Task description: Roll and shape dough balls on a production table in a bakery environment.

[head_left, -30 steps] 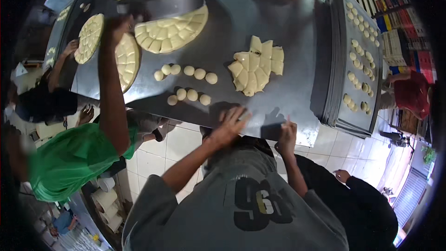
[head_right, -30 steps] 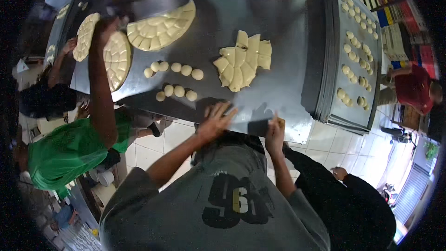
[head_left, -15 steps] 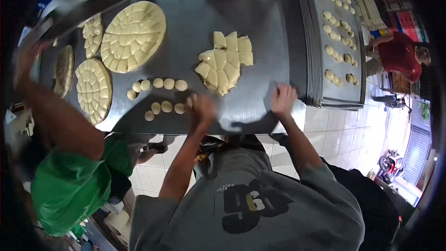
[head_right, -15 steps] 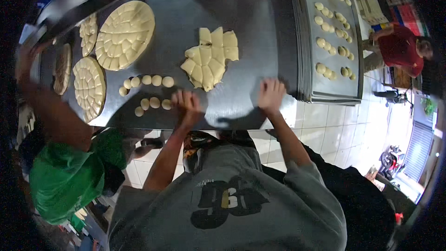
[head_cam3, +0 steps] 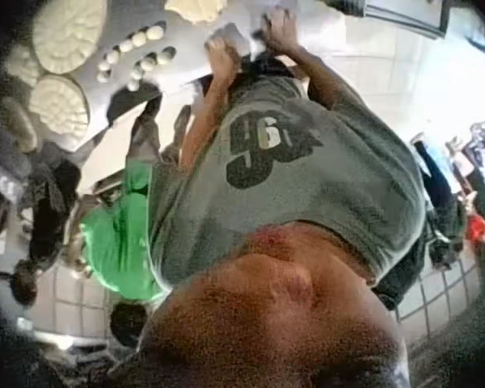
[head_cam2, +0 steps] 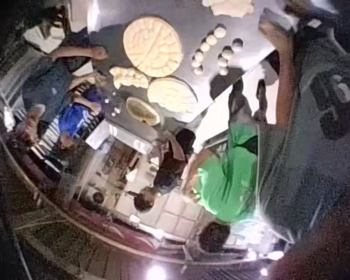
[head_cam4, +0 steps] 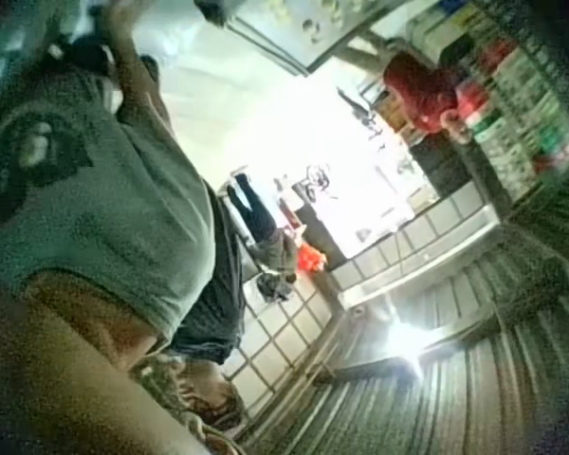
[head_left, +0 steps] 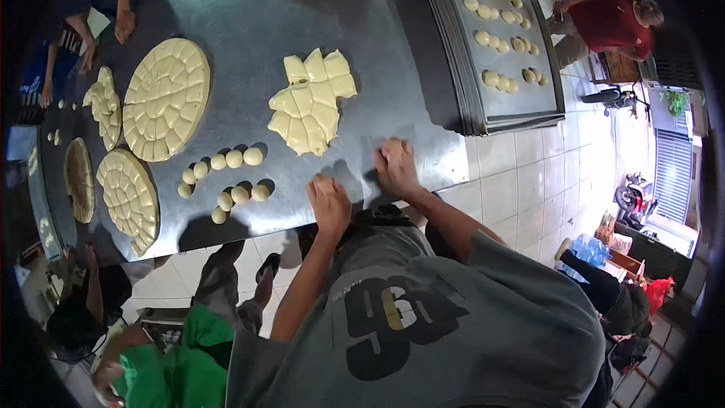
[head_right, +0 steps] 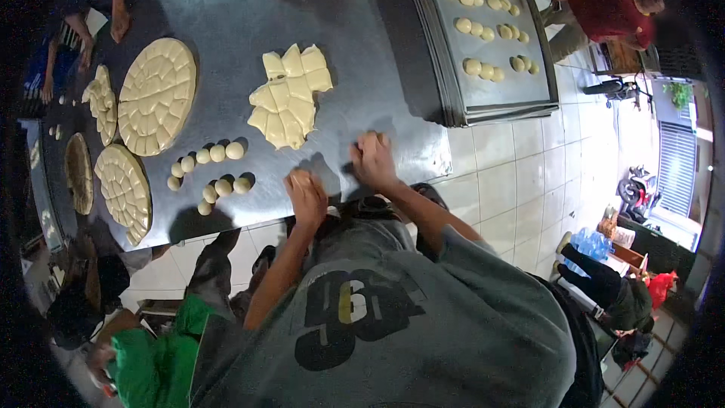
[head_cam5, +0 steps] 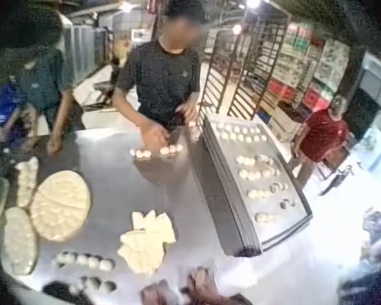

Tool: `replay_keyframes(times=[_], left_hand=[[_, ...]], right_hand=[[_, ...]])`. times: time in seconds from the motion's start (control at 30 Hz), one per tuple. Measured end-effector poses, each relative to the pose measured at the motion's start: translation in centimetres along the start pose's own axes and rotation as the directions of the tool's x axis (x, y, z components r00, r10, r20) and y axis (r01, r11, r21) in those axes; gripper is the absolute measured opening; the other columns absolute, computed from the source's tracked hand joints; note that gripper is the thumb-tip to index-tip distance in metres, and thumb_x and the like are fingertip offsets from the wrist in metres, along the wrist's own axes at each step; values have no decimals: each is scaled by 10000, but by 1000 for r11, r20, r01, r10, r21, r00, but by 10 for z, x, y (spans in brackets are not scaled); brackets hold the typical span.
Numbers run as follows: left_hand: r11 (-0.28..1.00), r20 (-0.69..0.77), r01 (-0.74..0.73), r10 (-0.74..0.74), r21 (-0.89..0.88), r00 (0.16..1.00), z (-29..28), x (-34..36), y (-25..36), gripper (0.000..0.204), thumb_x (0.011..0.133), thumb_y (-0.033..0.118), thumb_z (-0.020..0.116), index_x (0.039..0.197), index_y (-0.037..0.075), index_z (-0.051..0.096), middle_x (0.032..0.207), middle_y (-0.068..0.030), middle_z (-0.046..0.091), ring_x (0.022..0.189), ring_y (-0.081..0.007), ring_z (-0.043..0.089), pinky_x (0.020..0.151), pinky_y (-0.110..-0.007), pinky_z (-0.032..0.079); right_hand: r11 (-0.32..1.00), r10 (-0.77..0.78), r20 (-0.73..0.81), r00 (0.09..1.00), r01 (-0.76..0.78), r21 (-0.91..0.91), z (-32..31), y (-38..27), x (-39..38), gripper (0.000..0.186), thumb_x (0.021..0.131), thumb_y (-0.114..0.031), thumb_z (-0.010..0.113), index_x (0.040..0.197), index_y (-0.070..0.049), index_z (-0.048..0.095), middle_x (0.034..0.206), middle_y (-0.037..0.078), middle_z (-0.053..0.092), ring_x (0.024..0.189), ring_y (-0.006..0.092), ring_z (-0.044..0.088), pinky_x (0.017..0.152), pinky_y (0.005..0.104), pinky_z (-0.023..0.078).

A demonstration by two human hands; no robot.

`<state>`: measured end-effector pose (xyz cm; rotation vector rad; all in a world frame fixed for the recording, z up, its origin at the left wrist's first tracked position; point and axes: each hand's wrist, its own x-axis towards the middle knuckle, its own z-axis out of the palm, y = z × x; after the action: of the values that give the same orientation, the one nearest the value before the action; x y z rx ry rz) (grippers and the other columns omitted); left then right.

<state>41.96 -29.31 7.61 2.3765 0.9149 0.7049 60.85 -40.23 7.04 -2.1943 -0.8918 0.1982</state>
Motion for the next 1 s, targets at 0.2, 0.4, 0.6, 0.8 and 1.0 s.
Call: replay_keyframes(times=[0.2,0.4,0.6,0.8,1.0], left_hand=[[985,194,159,-169,65,966,-26,70,-2,124,846,154,526,884,37,511,889,-158,522,794,-326,477,776,-446,385],[950,139,-306,295,65,945,-8,-10,2,72,842,112,543,861,44,528,875,-163,514,767,-327,474,717,-438,395],[964,78,215,-205,-156,976,6,45,26,97,840,140,568,850,57,519,853,-130,526,812,-293,484,750,-387,399],[985,78,-18,32,-173,996,-29,4,38,149,821,76,640,938,33,557,958,-121,561,851,-309,527,781,-397,450],[830,383,404,-255,-385,888,-130,1,14,336,762,58,718,1080,38,613,1121,-127,605,991,-297,577,827,-362,483]], right_hand=[[931,-170,-49,984,144,-335,-38,0,65,161,878,-206,575,976,-78,570,859,124,570,810,295,533,768,416,401],[870,-273,120,955,298,-393,-53,16,29,138,873,-194,585,949,-82,565,863,91,571,831,296,529,799,410,390],[982,9,-175,985,-42,-184,-31,-10,73,184,860,-200,607,958,-52,560,943,77,565,822,303,499,787,403,403],[920,-193,-64,979,158,-358,-60,-7,2,332,806,-143,680,1096,-26,569,1067,131,555,866,278,554,836,375,443],[924,26,297,954,-136,356,-42,-82,5,424,754,0,687,1156,-67,570,1075,100,598,869,233,603,782,293,488]])
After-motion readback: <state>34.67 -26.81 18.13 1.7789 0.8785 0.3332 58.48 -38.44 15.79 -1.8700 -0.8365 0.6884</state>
